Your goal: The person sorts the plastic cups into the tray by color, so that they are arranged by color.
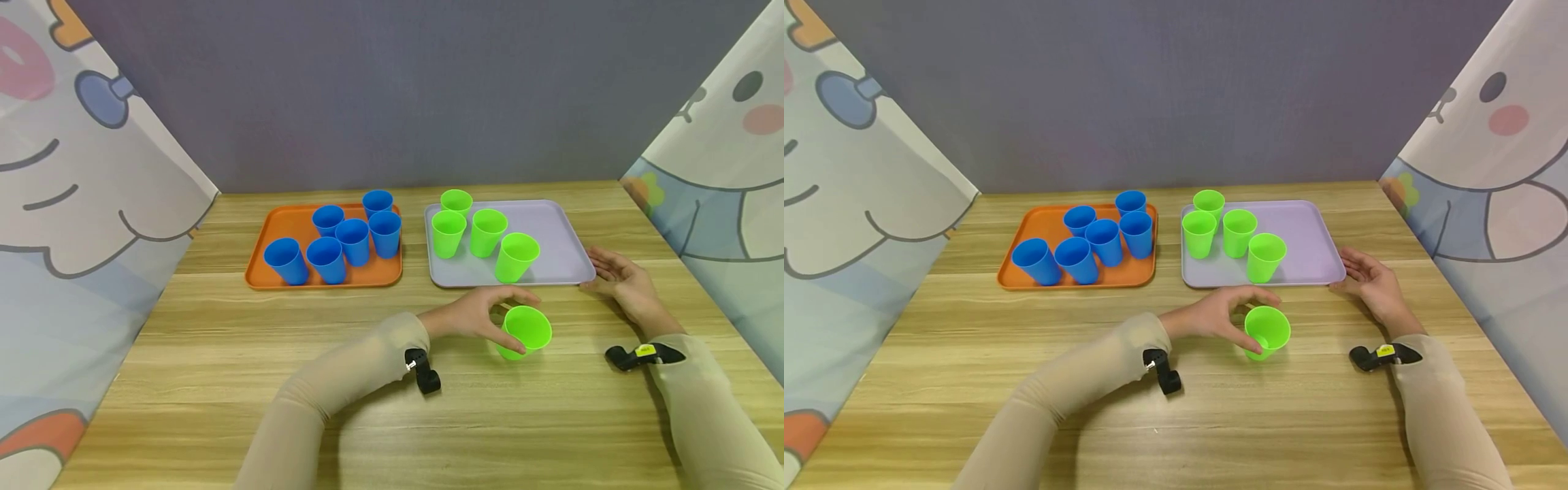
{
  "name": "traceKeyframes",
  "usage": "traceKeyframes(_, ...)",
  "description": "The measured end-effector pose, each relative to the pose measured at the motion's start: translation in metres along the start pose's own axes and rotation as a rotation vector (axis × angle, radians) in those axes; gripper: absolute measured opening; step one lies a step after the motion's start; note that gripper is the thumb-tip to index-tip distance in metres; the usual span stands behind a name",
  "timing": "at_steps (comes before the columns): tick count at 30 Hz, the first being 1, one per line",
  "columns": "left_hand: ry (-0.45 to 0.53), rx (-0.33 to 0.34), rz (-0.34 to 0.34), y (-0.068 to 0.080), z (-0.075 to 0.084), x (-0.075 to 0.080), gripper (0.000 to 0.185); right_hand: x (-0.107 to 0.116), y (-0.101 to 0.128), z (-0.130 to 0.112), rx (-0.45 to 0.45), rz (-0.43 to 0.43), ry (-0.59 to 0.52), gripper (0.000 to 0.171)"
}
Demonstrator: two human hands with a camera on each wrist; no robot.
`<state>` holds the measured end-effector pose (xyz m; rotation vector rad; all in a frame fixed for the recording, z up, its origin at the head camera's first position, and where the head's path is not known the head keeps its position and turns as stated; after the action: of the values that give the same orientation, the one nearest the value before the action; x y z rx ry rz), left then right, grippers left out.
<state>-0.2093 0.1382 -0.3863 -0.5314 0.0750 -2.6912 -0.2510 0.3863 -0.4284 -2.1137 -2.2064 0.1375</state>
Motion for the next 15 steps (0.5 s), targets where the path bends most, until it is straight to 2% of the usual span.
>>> traceKeyframes(7,-0.004,0.005,-0.007,-0.0004,-0.0019,-0.0013,0.080,0.0010,0.0001,0.0006,0.010,-0.001,-0.004,0.079)
traceKeyframes(15,0.031,0.034,-0.007,0.0017,-0.0082,-0.0026,0.074,0.0004,0.0002,0.0009,0.027,-0.005,-0.026,0.076)
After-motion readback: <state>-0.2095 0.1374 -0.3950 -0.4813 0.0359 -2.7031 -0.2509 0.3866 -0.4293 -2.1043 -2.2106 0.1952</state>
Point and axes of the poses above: each hand's wrist, its own y-axis away from the middle knuckle, its own x-axis out of the back of the hand, z = x × y, the point moved 10 cm from there along -y, towards the middle knuckle, and after that the axes turned 5 degrees about -z, right-handed, at the moved point
